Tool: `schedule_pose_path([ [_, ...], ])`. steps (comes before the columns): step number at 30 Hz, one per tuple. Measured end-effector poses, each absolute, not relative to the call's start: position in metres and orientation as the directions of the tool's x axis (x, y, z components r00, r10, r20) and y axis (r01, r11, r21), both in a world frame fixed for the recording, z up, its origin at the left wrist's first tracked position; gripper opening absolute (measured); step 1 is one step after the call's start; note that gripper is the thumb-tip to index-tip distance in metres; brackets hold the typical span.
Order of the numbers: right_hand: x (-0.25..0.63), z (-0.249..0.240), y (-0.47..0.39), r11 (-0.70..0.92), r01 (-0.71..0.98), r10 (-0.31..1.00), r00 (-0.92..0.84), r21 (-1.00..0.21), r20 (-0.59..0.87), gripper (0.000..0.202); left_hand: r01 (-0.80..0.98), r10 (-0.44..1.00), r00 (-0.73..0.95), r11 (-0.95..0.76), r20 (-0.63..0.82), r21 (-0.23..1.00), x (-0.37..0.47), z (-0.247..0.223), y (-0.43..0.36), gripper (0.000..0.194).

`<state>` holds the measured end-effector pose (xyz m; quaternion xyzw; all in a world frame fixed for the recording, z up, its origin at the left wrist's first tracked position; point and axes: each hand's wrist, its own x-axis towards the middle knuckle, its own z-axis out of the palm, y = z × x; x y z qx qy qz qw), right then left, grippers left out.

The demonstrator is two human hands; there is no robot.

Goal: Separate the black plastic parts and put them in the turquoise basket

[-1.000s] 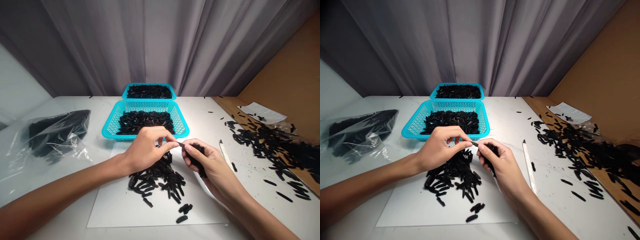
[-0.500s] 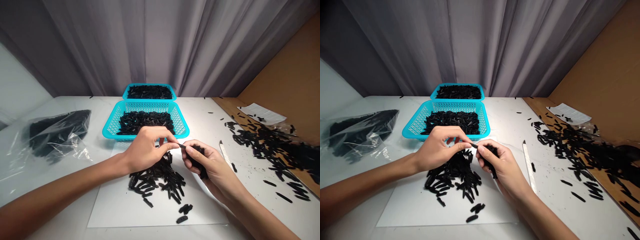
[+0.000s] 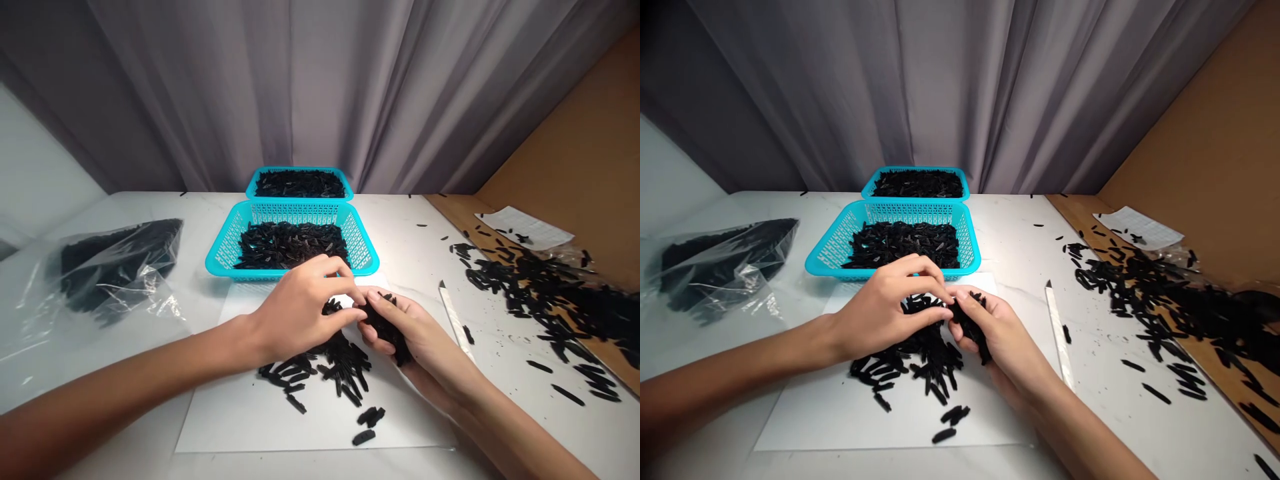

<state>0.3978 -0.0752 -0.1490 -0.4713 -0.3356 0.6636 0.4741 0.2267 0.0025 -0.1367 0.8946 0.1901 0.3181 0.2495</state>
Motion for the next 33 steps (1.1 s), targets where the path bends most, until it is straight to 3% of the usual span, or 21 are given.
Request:
schedule_pose_path([
  [11, 0.401, -0.148, -0.074, -0.288, -0.266, 0.957, -0.123, -0.92, -0.264, 0.029, 0.191, 0.437, 0.791, -0.842, 0.429, 0.505, 0.224, -0.137, 0.009, 0.018],
  [20, 0.402, -0.147, -0.074, -0.309, -0.293, 0.95, -0.145, -0.905, -0.277, 0.027, 0.11, 0.245, 0.791, -0.958, 0.561, 0.264, 0.221, -0.139, 0.017, 0.013],
  [33, 0.405, -0.146, -0.073, -0.326, -0.344, 0.943, -0.06, -0.88, -0.326, 0.018, 0.315, 0.183, 0.676, -0.948, 0.714, -0.055, 0.218, -0.143, 0.02, 0.012],
])
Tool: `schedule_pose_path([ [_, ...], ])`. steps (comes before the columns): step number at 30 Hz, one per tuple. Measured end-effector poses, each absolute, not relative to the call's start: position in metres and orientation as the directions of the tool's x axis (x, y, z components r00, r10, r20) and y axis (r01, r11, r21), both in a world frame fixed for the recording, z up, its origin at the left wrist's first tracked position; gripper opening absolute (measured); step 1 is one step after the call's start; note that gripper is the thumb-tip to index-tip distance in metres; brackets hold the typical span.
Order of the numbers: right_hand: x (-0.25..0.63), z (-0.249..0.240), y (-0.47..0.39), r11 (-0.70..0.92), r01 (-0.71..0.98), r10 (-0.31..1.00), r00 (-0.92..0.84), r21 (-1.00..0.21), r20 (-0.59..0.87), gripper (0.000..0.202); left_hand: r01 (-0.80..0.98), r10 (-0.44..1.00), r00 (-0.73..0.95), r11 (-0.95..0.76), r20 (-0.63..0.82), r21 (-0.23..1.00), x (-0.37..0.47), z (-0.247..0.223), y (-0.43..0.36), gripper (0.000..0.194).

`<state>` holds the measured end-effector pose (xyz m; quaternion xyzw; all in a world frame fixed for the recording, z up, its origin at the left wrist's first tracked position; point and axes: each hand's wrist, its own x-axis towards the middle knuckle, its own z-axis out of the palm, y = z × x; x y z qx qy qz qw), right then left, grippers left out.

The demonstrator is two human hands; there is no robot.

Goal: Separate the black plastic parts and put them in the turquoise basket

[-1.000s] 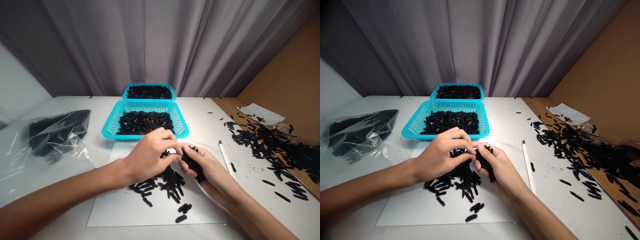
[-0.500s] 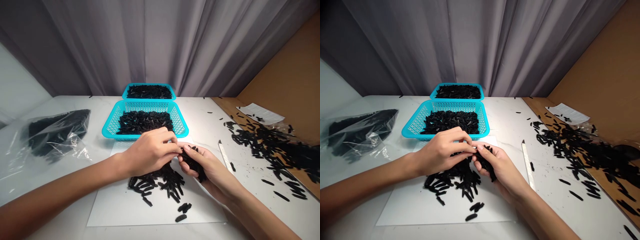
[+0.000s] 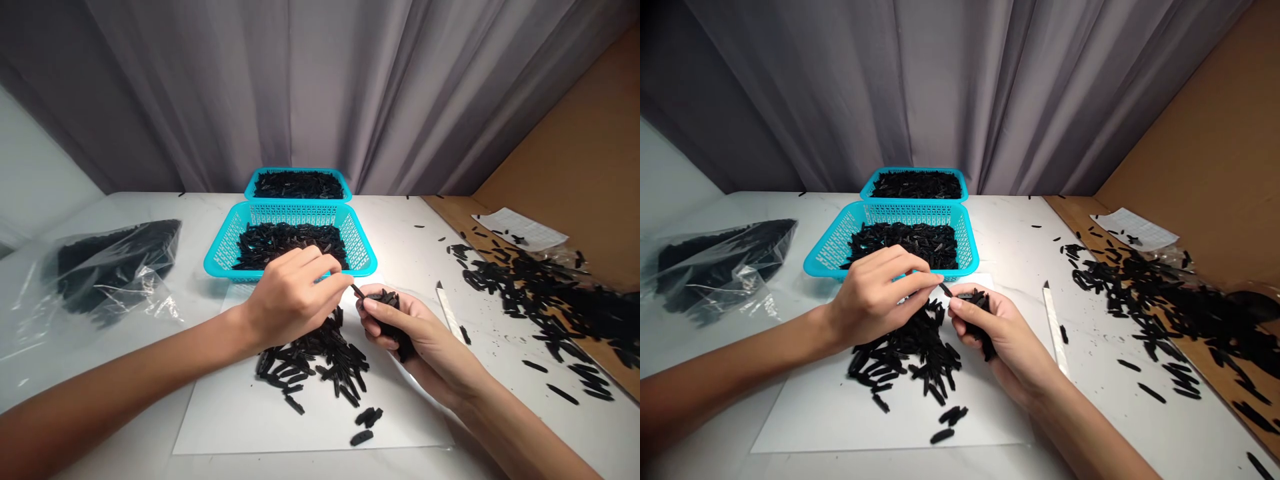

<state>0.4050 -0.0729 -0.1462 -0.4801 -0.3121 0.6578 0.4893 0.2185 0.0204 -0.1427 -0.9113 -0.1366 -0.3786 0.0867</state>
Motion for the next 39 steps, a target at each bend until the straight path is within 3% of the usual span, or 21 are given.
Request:
schedule_pose_path([
  [3, 0.4052, -0.1472, -0.0729, -0.318, -0.328, 0.945, -0.036, -0.889, -0.325, 0.019, 0.304, 0.155, 0.693, -0.948, 0.704, -0.09, 0.219, -0.1432, 0.0183, 0.012],
  [11, 0.4055, -0.1485, -0.0727, -0.177, -0.195, 0.976, 0.095, -0.965, -0.198, 0.018, 0.245, 0.223, 0.691, -0.967, 0.688, 0.068, 0.2196, -0.1442, 0.0173, 0.009],
  [30, 0.4064, -0.1474, -0.0726, -0.153, -0.151, 0.984, 0.071, -0.977, -0.165, 0.018, 0.222, 0.347, 0.662, -0.938, 0.665, 0.267, 0.2219, -0.1427, 0.0152, 0.012],
  [39, 0.4063, -0.1465, -0.0738, -0.166, -0.163, 0.983, 0.056, -0.972, -0.177, 0.022, 0.218, 0.429, 0.709, -0.888, 0.559, 0.406, 0.2228, -0.1414, 0.0121, 0.016],
])
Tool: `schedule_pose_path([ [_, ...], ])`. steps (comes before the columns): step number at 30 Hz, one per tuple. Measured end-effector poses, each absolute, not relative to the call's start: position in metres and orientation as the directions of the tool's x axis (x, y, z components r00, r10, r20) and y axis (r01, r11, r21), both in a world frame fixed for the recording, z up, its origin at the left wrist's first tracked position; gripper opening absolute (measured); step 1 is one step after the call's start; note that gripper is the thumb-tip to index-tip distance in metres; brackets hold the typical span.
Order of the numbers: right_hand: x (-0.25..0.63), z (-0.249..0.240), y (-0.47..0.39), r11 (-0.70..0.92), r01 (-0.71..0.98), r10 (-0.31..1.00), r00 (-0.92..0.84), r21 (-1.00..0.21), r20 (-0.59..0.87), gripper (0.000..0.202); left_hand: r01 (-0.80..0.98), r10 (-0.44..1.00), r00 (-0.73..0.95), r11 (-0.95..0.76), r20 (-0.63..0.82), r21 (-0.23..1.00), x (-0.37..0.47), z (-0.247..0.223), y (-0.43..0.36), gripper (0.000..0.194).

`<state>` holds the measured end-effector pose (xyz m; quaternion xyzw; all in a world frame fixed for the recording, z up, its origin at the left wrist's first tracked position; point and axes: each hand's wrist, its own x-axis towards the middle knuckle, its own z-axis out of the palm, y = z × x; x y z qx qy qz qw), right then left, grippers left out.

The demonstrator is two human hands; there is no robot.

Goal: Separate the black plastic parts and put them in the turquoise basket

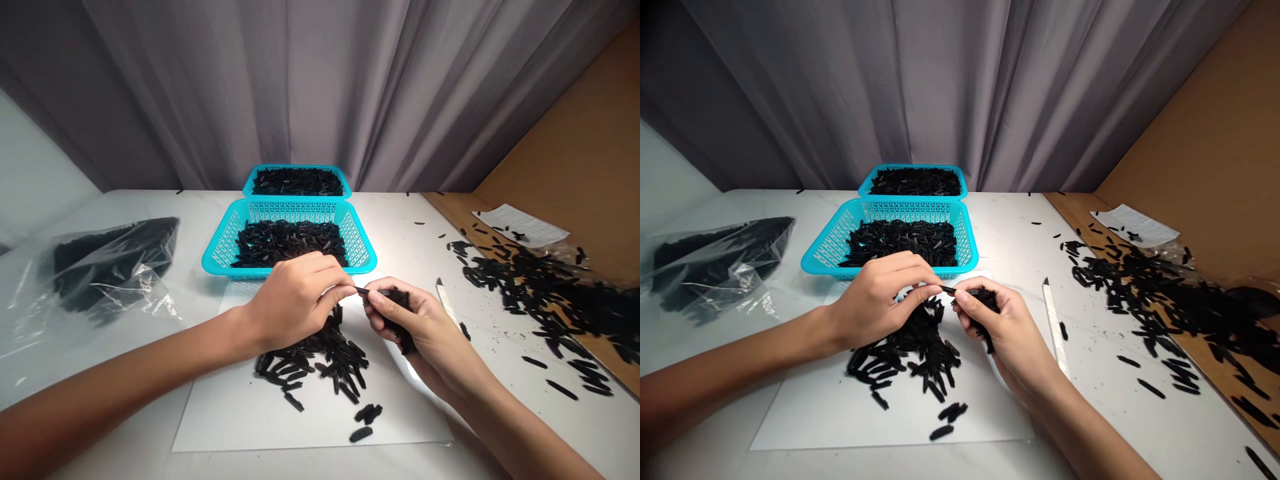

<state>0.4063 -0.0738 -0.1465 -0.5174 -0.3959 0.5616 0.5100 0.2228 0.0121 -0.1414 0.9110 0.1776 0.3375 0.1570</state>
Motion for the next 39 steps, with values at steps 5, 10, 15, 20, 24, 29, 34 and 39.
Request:
schedule_pose_path([
  [5, 0.406, -0.146, -0.073, -0.166, -0.18, 0.983, 0.046, -0.97, -0.177, 0.023, 0.215, 0.459, 0.718, -0.861, 0.524, 0.461, 0.223, -0.14, 0.012, 0.017],
  [10, 0.405, -0.147, -0.073, -0.19, -0.197, 0.975, 0.076, -0.962, -0.208, 0.02, 0.436, 0.627, 0.564, -0.779, 0.537, 0.451, 0.221, -0.136, 0.029, 0.012],
  [15, 0.405, -0.148, -0.073, -0.2, -0.192, 0.969, 0.105, -0.961, -0.223, 0.019, 0.455, 0.685, 0.508, -0.728, 0.522, 0.513, 0.22, -0.133, 0.029, 0.031],
  [20, 0.405, -0.147, -0.073, -0.177, -0.161, 0.974, 0.113, -0.971, -0.196, 0.02, 0.23, 0.482, 0.714, -0.846, 0.507, 0.48, 0.224, -0.138, 0.007, 0.012],
  [24, 0.403, -0.148, -0.074, -0.163, -0.134, 0.977, 0.115, -0.977, -0.179, 0.025, 0.202, 0.509, 0.678, -0.823, 0.53, 0.532, 0.226, -0.143, 0.008, 0.008],
  [29, 0.406, -0.151, -0.073, -0.143, -0.155, 0.973, 0.157, -0.978, -0.167, 0.023, 0.21, 0.602, 0.625, -0.743, 0.497, 0.636, 0.226, -0.141, 0.013, 0.009],
  [34, 0.407, -0.151, -0.072, -0.162, -0.12, 0.978, 0.116, -0.98, -0.175, 0.022, 0.208, 0.633, 0.617, -0.704, 0.468, 0.679, 0.226, -0.139, 0.013, 0.007],
  [39, 0.406, -0.15, -0.073, -0.169, -0.123, 0.977, 0.11, -0.978, -0.183, 0.021, 0.215, 0.621, 0.626, -0.718, 0.471, 0.662, 0.226, -0.14, 0.014, 0.007],
])
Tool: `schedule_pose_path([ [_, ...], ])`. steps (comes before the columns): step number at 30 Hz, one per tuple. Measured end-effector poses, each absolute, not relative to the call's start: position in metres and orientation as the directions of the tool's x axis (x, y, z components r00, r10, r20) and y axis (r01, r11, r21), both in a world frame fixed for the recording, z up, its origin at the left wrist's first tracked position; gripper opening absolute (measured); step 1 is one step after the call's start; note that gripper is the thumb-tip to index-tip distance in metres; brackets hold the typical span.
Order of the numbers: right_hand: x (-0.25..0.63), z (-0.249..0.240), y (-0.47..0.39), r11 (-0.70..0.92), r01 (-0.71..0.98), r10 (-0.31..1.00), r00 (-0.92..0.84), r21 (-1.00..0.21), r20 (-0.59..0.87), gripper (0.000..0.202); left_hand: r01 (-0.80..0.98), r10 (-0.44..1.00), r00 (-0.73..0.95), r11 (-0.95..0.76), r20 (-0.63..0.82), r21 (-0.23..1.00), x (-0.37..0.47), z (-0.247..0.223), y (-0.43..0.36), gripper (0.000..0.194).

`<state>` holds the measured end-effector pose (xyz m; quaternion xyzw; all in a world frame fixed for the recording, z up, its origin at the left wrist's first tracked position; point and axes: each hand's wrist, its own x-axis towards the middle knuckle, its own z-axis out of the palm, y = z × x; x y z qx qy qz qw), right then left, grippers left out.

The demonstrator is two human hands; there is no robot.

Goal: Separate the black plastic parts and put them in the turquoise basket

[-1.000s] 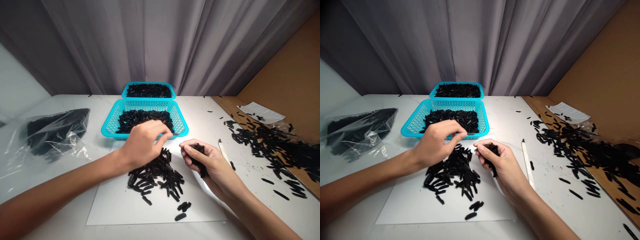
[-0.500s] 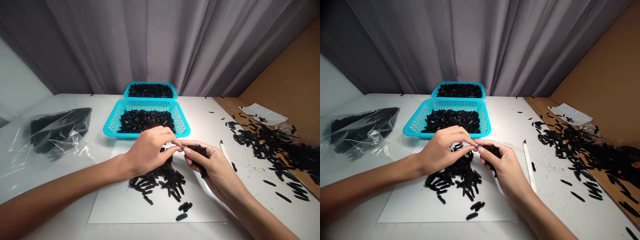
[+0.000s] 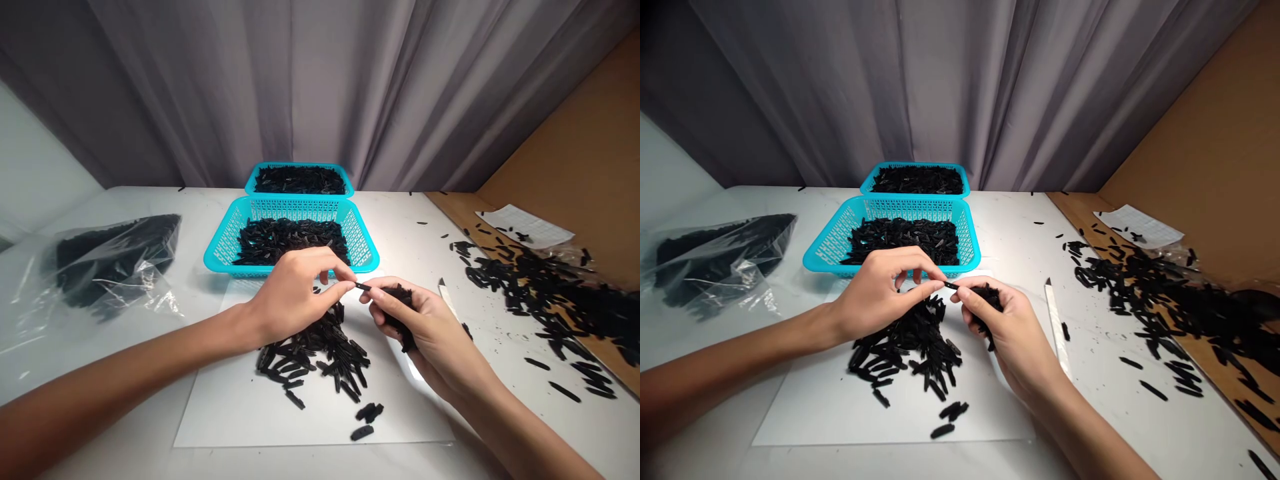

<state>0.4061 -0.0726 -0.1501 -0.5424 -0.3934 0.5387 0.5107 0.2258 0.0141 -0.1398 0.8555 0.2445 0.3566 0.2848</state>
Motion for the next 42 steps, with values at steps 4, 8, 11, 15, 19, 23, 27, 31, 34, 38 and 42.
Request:
schedule_pose_path([
  [4, 0.407, -0.15, -0.072, -0.181, -0.142, 0.975, 0.104, -0.973, -0.196, 0.023, 0.189, 0.555, 0.649, -0.78, 0.52, 0.596, 0.225, -0.141, 0.015, 0.007],
  [8, 0.407, -0.149, -0.072, -0.204, -0.169, 0.973, 0.071, -0.964, -0.219, 0.025, 0.175, 0.532, 0.655, -0.798, 0.536, 0.577, 0.226, -0.142, 0.015, 0.007],
  [11, 0.407, -0.149, -0.073, -0.21, -0.181, 0.974, 0.042, -0.961, -0.221, 0.027, 0.193, 0.564, 0.654, -0.769, 0.504, 0.61, 0.226, -0.141, 0.014, 0.008],
  [15, 0.406, -0.149, -0.073, -0.201, -0.19, 0.978, 0.021, -0.961, -0.209, 0.027, 0.206, 0.588, 0.653, -0.744, 0.477, 0.635, 0.227, -0.141, 0.011, 0.011],
  [19, 0.405, -0.148, -0.073, -0.187, -0.193, 0.98, 0.031, -0.963, -0.197, 0.025, 0.247, 0.599, 0.655, -0.746, 0.461, 0.619, 0.226, -0.142, 0.014, 0.012],
  [23, 0.403, -0.146, -0.073, -0.204, -0.245, 0.974, 0.045, -0.948, -0.222, 0.022, 0.481, 0.653, 0.494, -0.755, 0.574, 0.445, 0.222, -0.138, 0.026, 0.009],
  [27, 0.403, -0.143, -0.073, -0.289, -0.3, 0.955, -0.022, -0.909, -0.296, 0.025, 0.468, 0.637, 0.505, -0.769, 0.582, 0.436, 0.22, -0.134, 0.029, 0.027],
  [31, 0.401, -0.142, -0.074, -0.384, -0.272, 0.923, -0.149, -0.882, -0.355, 0.032, 0.204, 0.458, 0.753, -0.845, 0.472, 0.494, 0.224, -0.137, 0.014, 0.02],
  [34, 0.399, -0.141, -0.075, -0.41, -0.24, 0.907, -0.209, -0.88, -0.365, 0.043, 0.134, 0.389, 0.786, -0.866, 0.481, 0.482, 0.225, -0.142, 0.007, 0.009],
  [38, 0.398, -0.14, -0.075, -0.385, -0.257, 0.919, -0.193, -0.887, -0.343, 0.042, 0.133, 0.402, 0.749, -0.87, 0.526, 0.475, 0.225, -0.143, 0.009, 0.009],
  [42, 0.4, -0.14, -0.075, -0.364, -0.235, 0.931, -0.129, -0.901, -0.343, 0.038, 0.177, 0.454, 0.675, -0.865, 0.581, 0.47, 0.226, -0.142, 0.014, 0.009],
])
